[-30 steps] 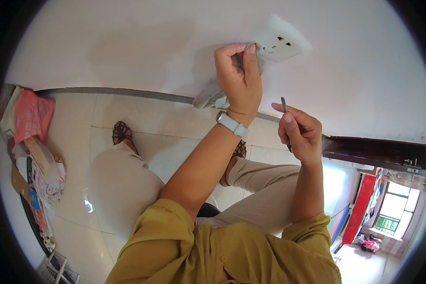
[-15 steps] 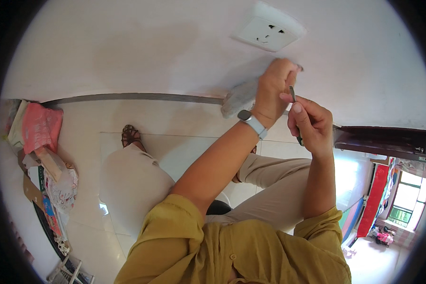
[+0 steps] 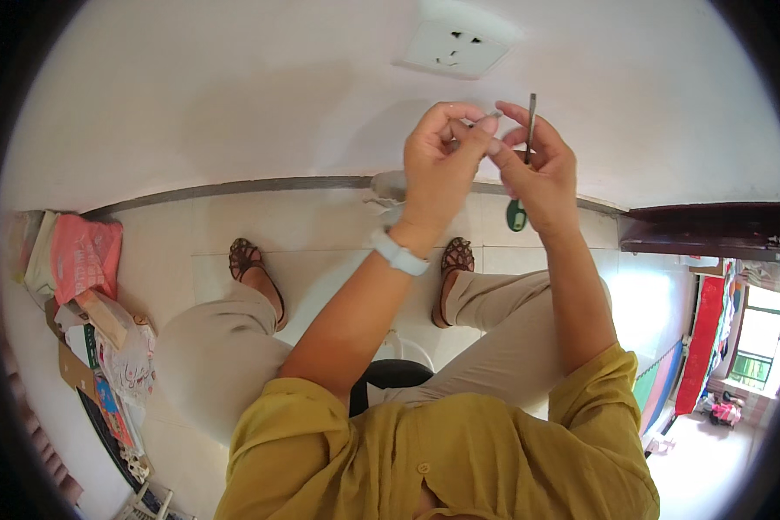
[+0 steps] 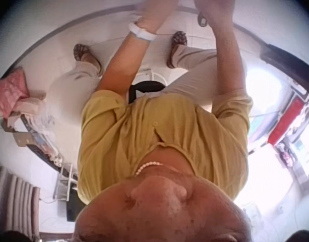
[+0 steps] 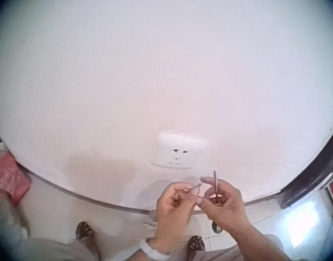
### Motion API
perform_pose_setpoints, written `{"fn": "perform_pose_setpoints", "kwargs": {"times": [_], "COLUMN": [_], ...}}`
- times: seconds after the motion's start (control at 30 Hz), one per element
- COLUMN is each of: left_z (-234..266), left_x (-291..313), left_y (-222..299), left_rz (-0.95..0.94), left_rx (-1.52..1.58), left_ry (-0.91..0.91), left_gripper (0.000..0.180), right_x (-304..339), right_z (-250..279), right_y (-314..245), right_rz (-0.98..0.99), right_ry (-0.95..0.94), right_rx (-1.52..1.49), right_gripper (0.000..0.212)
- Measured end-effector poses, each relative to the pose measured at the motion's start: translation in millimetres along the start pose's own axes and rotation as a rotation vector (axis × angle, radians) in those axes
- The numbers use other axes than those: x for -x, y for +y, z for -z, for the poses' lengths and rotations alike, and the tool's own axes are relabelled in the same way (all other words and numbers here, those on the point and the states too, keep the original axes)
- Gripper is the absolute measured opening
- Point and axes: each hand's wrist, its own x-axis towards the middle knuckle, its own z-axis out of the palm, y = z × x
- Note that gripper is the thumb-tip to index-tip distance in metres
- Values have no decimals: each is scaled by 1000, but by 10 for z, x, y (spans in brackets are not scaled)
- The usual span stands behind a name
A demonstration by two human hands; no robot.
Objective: The person cleans a wall-mounted electrical socket by using a screwdriver to press and move a cloth into the openings and across the surface.
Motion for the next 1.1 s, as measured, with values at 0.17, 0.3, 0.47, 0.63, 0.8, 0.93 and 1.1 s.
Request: {"fn": "perform_pose_setpoints", "kwargs": {"times": [0.17, 0.3, 0.47, 0.63, 0.8, 0.93, 1.1], "left_z": [95, 399, 416, 91, 221, 327, 374], "left_x": [10, -8, 68, 479, 371, 222, 229], "left_y": [361, 564, 438, 218, 119, -32, -106], "left_rz": [279, 105, 79, -350, 235, -249, 126], "left_rx": [226, -394, -843, -959, -437, -855, -523], "left_ry": [-74, -267, -438, -707, -384, -162, -278], "left_gripper": [23, 26, 22, 19, 29, 42, 28], "right_x": [-21, 3, 6, -9, 87, 147, 22], "right_z": [167, 259, 393, 434, 374, 361, 332], "right_y": [20, -27, 32, -42, -25, -27, 73], "right_rz": [-110, 129, 298, 962, 444, 103, -162], "right_ry": [-125, -277, -322, 35, 99, -190, -314], "right_rx": [-77, -192, -159, 606, -35, -595, -731], "right_gripper": [14, 10, 15, 15, 24, 24, 26]}}
